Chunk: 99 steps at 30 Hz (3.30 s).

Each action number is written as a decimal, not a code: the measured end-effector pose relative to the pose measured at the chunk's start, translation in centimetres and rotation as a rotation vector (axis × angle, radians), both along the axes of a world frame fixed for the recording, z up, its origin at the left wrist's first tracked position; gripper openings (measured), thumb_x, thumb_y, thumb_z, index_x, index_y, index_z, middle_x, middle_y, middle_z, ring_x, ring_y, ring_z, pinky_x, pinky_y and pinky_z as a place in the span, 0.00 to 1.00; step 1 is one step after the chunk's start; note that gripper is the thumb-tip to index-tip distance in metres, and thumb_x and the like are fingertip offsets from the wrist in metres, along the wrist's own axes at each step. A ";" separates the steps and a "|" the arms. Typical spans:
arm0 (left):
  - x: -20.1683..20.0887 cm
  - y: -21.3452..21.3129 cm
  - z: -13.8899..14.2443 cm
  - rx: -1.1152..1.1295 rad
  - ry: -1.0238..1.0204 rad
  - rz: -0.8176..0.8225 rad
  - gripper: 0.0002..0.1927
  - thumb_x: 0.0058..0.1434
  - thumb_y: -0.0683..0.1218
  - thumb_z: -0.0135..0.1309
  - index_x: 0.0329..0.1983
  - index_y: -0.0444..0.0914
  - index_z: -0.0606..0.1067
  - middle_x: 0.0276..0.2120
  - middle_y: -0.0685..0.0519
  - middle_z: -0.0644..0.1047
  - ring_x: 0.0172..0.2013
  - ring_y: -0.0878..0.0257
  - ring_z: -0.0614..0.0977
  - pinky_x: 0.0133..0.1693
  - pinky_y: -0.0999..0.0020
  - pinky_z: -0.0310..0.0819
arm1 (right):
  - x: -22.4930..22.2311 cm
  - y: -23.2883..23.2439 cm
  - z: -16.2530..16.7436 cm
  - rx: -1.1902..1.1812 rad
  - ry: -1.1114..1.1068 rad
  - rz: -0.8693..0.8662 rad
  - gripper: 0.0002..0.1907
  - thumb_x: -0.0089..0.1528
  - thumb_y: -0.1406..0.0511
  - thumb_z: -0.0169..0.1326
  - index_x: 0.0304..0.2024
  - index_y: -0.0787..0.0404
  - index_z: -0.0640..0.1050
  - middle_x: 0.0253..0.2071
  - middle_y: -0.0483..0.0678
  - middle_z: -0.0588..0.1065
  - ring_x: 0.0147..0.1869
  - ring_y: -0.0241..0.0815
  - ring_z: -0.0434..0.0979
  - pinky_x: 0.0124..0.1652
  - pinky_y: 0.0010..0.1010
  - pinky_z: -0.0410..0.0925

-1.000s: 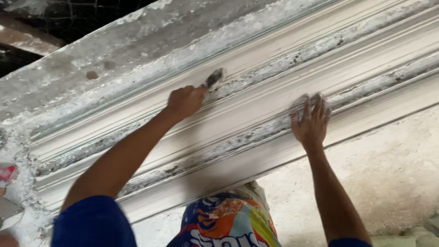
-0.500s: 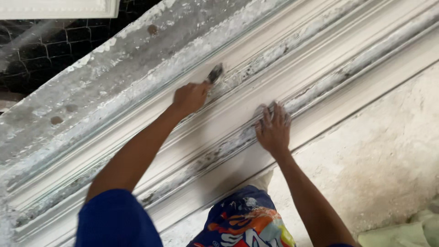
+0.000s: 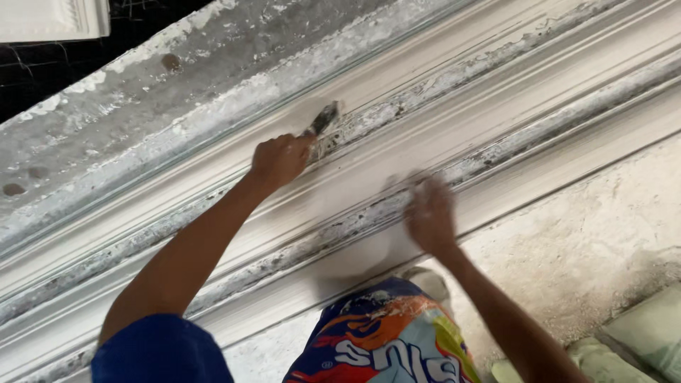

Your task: The person scrapes excess dried plaster residue out of the grooves of long decorative cornice molds using a small handheld scraper, working along each mold cavity section by section and brushing loose debris aside by hand.

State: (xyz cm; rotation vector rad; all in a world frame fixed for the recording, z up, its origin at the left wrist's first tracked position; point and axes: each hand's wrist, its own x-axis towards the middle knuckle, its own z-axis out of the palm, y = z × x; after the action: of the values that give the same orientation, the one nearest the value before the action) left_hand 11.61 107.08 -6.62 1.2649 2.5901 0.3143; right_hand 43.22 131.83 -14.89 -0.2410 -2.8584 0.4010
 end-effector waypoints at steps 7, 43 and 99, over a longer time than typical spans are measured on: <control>0.2 -2.7 1.4 -0.038 -0.031 0.067 0.16 0.64 0.50 0.53 0.55 0.56 0.79 0.33 0.47 0.81 0.27 0.51 0.84 0.29 0.53 0.79 | 2.9 16.8 2.5 -0.062 -0.017 -0.250 0.26 0.71 0.63 0.46 0.69 0.69 0.65 0.72 0.74 0.57 0.78 0.74 0.52 0.73 0.66 0.48; 3.5 34.3 0.9 -0.198 0.063 0.086 0.17 0.65 0.52 0.53 0.57 0.57 0.79 0.28 0.48 0.81 0.21 0.54 0.82 0.22 0.56 0.77 | -16.1 61.0 3.2 0.061 -0.100 -0.158 0.29 0.72 0.54 0.43 0.68 0.66 0.71 0.75 0.67 0.57 0.78 0.73 0.49 0.67 0.71 0.42; 8.1 68.1 -1.1 0.045 0.015 0.209 0.14 0.62 0.49 0.50 0.50 0.48 0.80 0.29 0.44 0.81 0.23 0.49 0.83 0.22 0.50 0.75 | -15.6 63.1 0.9 -0.038 -0.054 -0.249 0.33 0.64 0.53 0.50 0.67 0.63 0.70 0.74 0.64 0.60 0.78 0.66 0.53 0.69 0.67 0.45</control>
State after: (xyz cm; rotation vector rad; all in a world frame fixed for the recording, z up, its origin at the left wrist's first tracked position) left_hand 19.73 175.13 -7.72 1.0145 2.7476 0.4042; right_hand 27.57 194.89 -13.94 -0.6154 -2.8261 0.4037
